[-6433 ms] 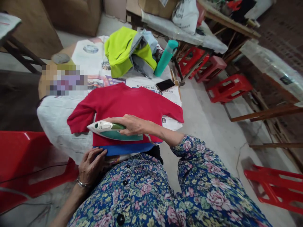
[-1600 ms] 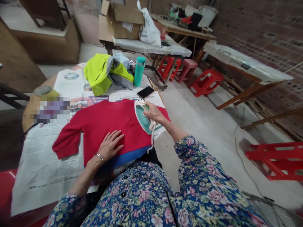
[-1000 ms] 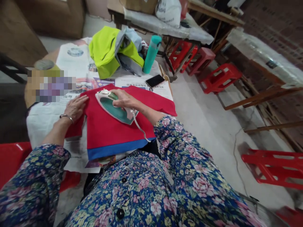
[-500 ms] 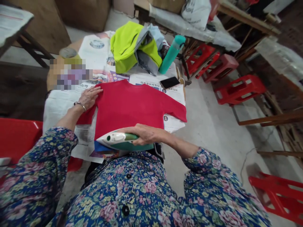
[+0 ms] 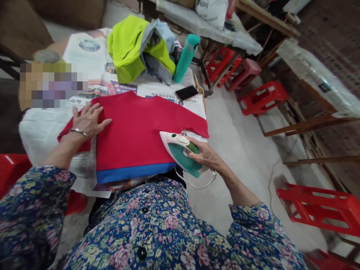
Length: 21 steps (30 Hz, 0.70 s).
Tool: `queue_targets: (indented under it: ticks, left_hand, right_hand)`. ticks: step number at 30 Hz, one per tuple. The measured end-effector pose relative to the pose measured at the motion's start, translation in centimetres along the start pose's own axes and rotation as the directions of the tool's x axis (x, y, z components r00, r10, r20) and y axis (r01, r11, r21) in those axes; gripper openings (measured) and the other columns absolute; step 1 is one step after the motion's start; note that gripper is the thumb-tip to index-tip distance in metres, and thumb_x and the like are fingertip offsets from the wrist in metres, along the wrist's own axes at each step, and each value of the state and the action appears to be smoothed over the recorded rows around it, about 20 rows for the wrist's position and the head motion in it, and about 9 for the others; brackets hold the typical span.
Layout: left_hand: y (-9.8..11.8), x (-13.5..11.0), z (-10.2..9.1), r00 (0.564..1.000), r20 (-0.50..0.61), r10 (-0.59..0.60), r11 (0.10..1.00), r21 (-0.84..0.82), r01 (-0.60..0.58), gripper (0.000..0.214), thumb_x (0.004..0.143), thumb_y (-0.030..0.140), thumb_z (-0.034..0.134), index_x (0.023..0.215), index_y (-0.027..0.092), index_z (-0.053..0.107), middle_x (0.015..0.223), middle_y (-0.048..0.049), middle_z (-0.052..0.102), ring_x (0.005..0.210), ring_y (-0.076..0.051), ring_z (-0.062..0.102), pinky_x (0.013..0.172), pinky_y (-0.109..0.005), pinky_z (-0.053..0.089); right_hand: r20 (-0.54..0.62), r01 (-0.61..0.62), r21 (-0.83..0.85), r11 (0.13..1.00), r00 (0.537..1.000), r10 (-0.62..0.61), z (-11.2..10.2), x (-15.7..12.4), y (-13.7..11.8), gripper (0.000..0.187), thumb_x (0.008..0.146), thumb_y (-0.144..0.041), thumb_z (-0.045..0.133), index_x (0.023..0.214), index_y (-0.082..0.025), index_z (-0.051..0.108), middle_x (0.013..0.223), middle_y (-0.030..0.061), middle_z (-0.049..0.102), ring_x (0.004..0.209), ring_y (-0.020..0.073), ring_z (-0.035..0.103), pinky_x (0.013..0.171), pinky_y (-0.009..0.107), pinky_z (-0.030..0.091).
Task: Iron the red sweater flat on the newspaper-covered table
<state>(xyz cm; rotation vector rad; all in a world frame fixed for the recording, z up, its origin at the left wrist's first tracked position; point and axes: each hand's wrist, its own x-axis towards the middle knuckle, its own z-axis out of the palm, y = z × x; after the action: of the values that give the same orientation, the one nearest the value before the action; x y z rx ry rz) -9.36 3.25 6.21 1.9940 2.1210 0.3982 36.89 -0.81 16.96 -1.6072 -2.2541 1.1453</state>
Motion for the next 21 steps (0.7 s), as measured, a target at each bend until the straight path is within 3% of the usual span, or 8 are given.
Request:
queue_targets:
  ticks: [4, 7, 9, 11, 14, 18, 21]
  left_hand:
    - [5.1, -4.2, 3.4, 0.993, 0.006, 0.118, 0.993, 0.030, -0.118, 0.070, 0.107, 0.051, 0.048, 0.166, 0.015, 0.050, 0.181, -0.0193, 0.035, 0.173, -0.041, 0.021, 0.135, -0.076, -0.002]
    - [8.2, -8.4, 6.4, 0.989, 0.028, 0.147, 0.989, 0.011, -0.148, 0.069, 0.108, 0.045, 0.044, 0.169, 0.014, 0.047, 0.178, -0.0215, 0.040, 0.169, -0.039, 0.033, 0.137, -0.075, 0.009]
    - [9.4, -11.0, 7.8, 0.992, -0.005, 0.126, 0.992, 0.016, -0.126, 0.070, 0.107, 0.044, 0.047, 0.169, 0.011, 0.047, 0.177, -0.0240, 0.040, 0.168, -0.039, 0.036, 0.137, -0.072, 0.016]
    - [10.0, -13.2, 8.7, 0.993, -0.051, 0.105, 0.994, 0.027, -0.104, 0.071, 0.107, 0.043, 0.049, 0.169, 0.009, 0.046, 0.176, -0.0249, 0.041, 0.167, -0.038, 0.037, 0.138, -0.068, 0.020]
    - [10.1, -15.2, 9.2, 0.988, -0.098, 0.119, 0.993, 0.028, -0.117, 0.070, 0.107, 0.043, 0.051, 0.170, 0.012, 0.046, 0.175, -0.0234, 0.044, 0.167, -0.037, 0.037, 0.138, -0.065, 0.021]
    - [9.9, -15.6, 9.5, 0.979, -0.167, 0.115, 0.992, -0.024, -0.121, 0.066, 0.105, 0.042, 0.055, 0.164, 0.012, 0.052, 0.173, -0.0237, 0.048, 0.166, -0.036, 0.039, 0.138, -0.065, 0.023]
    - [9.7, -15.5, 9.8, 0.969, -0.240, 0.063, 0.993, -0.082, -0.085, 0.059, 0.105, 0.041, 0.056, 0.154, 0.009, 0.059, 0.169, -0.0269, 0.052, 0.166, -0.037, 0.040, 0.138, -0.064, 0.027]
  right_hand:
    - [0.074, 0.094, -0.044, 0.995, 0.993, -0.090, 0.7, 0.7, -1.2, 0.064, 0.089, -0.027, 0.068, 0.154, -0.024, 0.068, 0.131, 0.0122, 0.079, 0.114, 0.0335, 0.075, 0.100, 0.051, 0.063]
    - [0.126, 0.109, -0.037, 0.993, 0.987, -0.104, 1.9, 2.0, -2.9, 0.065, 0.090, -0.029, 0.068, 0.155, -0.023, 0.067, 0.111, 0.0097, 0.080, 0.088, 0.0277, 0.075, 0.079, 0.043, 0.065]
    - [0.130, 0.069, 0.009, 0.998, 0.989, -0.069, 3.0, 3.2, -4.3, 0.068, 0.092, -0.032, 0.066, 0.159, -0.020, 0.062, 0.093, 0.0061, 0.076, 0.065, 0.0214, 0.067, 0.060, 0.036, 0.061]
    - [0.119, 0.039, 0.072, 0.997, 0.992, -0.048, 4.0, 4.8, -5.7, 0.071, 0.091, -0.033, 0.065, 0.161, -0.018, 0.058, 0.082, 0.0016, 0.070, 0.050, 0.0162, 0.056, 0.049, 0.031, 0.053]
    - [0.089, 0.088, 0.149, 0.985, 0.991, -0.102, 5.1, 8.1, -7.7, 0.069, 0.088, -0.027, 0.065, 0.156, -0.017, 0.060, 0.078, -0.0014, 0.066, 0.046, 0.0128, 0.051, 0.046, 0.028, 0.050]
    - [0.004, 0.176, 0.181, 0.968, 0.984, -0.179, 6.0, 13.2, -9.6, 0.065, 0.082, -0.020, 0.064, 0.146, -0.015, 0.065, 0.084, 0.0005, 0.068, 0.048, 0.0123, 0.054, 0.047, 0.027, 0.050]
    - [0.035, 0.230, 0.206, 0.951, 0.970, -0.242, 6.4, 15.4, -10.0, 0.070, 0.082, -0.020, 0.064, 0.151, -0.014, 0.061, 0.087, 0.0009, 0.069, 0.049, 0.0116, 0.053, 0.046, 0.026, 0.049]
